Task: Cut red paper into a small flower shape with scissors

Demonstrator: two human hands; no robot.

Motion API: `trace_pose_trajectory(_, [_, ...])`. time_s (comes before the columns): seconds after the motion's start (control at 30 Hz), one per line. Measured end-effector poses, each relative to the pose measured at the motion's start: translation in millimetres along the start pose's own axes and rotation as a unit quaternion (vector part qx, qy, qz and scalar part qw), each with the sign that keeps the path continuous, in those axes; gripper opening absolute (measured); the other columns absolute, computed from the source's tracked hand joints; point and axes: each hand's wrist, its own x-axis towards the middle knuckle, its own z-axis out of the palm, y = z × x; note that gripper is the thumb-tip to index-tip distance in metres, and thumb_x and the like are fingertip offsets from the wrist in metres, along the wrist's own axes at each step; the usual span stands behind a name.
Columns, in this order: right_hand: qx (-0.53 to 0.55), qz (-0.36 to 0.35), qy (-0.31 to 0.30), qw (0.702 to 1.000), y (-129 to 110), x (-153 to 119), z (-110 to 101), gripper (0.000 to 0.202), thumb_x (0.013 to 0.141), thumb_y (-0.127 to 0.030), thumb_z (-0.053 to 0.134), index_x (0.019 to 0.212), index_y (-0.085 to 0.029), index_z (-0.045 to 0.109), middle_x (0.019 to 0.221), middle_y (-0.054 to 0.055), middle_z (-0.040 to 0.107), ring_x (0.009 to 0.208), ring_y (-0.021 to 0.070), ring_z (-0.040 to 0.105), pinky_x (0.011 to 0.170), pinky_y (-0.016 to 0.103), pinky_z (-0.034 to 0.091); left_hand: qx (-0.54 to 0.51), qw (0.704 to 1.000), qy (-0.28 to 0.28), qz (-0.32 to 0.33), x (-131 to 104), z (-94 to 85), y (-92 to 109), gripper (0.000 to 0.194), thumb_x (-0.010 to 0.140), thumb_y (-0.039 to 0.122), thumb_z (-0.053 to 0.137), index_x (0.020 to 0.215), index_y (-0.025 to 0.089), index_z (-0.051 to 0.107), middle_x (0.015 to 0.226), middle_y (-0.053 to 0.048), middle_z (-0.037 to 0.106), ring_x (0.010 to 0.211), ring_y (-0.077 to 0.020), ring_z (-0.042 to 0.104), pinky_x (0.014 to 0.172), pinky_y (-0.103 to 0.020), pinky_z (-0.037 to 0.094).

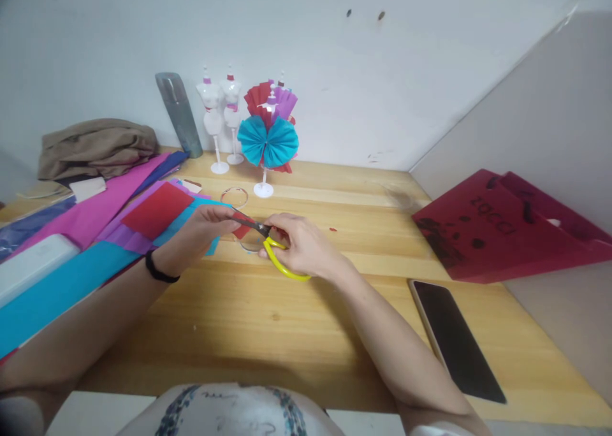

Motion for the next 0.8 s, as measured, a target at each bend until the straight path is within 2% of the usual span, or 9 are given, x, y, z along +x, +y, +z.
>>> trace_pose_trajectory(0.13, [0.021,0.006,0.002,1.000,2.1,-1.1,1.5,0.018,0.086,-0.030,0.084,0.095,-0.020,0.072,0.074,-0.004,0.055,0.066,0.0150,0.047,0.065,0.030,0.035,-0.013,1.000,0.002,-0.006,1.3,1.3,-0.4,0.025,0.063,0.038,0.106,0.076,0.022,0.091,0.079,-0.005,0.085,0.072,-0.0168,0.072,0.073,-0.028,0.057])
trace_pose_trajectory(0.33, [0.040,0.033,-0.002,0.999,-0.3,-1.9,3.4,0.015,0.086,-0.032,0.084,0.089,-0.019,0.077,0.070,-0.005,0.046,0.064,0.0135,0.039,0.061,0.028,0.032,-0.020,1.000,-0.008,-0.019,1.0,2.0,2.8,0.028,0.062,0.041,0.106,0.078,0.024,0.092,0.084,-0.005,0.088,0.078,-0.0207,0.077,0.084,-0.034,0.063])
trace_pose_trajectory(0.57, [0.011,0.036,0.022,0.999,-0.9,-1.6,6.4,0.021,0.090,-0.041,0.084,0.096,-0.020,0.085,0.071,-0.002,0.054,0.066,0.0155,0.045,0.064,0.028,0.037,-0.007,1.000,-0.011,-0.018,0.5,-1.1,1.8,0.026,0.067,0.042,0.103,0.082,0.023,0.093,0.087,-0.007,0.088,0.082,-0.0228,0.078,0.087,-0.036,0.064])
trace_pose_trajectory(0.7, [-0.004,0.027,0.022,0.999,0.1,-1.0,5.7,0.023,0.092,-0.041,0.082,0.102,-0.021,0.086,0.069,-0.002,0.053,0.064,0.0156,0.044,0.064,0.029,0.036,-0.008,1.000,-0.018,-0.013,0.7,-1.4,3.1,0.027,0.068,0.044,0.103,0.082,0.023,0.092,0.083,-0.007,0.087,0.085,-0.0243,0.079,0.088,-0.037,0.064])
trace_pose_trajectory(0.8, [-0.013,0.026,0.028,0.999,-0.9,-0.9,5.3,0.021,0.091,-0.041,0.082,0.098,-0.021,0.085,0.070,-0.002,0.054,0.065,0.0159,0.045,0.065,0.029,0.036,-0.009,1.000,-0.016,-0.020,0.7,-1.1,4.5,0.028,0.066,0.045,0.104,0.080,0.024,0.092,0.083,-0.006,0.088,0.082,-0.0218,0.077,0.086,-0.034,0.062])
